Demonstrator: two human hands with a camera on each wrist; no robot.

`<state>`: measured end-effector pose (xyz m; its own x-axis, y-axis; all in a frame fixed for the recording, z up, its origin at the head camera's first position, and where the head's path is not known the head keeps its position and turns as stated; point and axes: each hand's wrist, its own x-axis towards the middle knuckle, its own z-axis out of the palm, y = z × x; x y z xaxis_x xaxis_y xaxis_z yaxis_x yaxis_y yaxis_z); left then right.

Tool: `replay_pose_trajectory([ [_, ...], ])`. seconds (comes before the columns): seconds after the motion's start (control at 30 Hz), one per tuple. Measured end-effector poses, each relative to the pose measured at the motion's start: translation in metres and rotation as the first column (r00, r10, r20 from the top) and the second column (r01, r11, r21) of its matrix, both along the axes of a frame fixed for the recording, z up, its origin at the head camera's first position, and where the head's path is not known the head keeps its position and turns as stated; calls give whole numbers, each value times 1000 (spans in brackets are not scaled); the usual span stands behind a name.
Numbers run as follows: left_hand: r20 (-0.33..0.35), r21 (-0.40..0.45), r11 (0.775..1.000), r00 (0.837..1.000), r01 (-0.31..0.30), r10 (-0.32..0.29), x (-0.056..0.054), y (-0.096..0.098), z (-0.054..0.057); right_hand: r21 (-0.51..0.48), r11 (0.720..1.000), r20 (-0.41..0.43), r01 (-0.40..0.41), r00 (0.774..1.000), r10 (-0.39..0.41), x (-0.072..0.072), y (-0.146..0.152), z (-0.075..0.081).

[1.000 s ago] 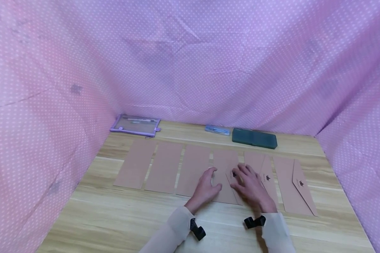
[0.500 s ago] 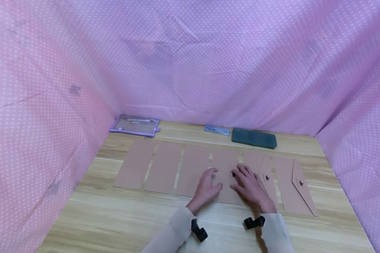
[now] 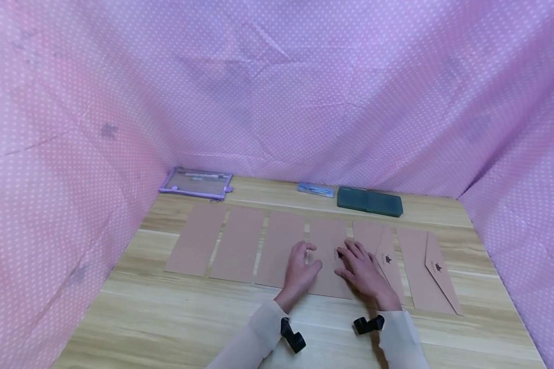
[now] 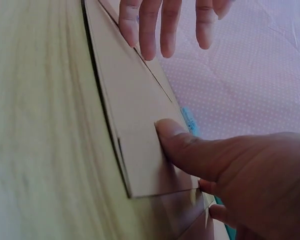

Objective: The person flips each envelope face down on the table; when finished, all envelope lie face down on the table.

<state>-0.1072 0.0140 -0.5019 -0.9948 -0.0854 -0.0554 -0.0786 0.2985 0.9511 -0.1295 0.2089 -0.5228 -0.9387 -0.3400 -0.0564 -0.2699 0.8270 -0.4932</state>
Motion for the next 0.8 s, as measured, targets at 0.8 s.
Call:
replay_pose_trajectory([
  [0.8,167,270,963,985,-16,-31,1,-1,-4,25,1000,-9,-10,1000,11,1,0,4],
])
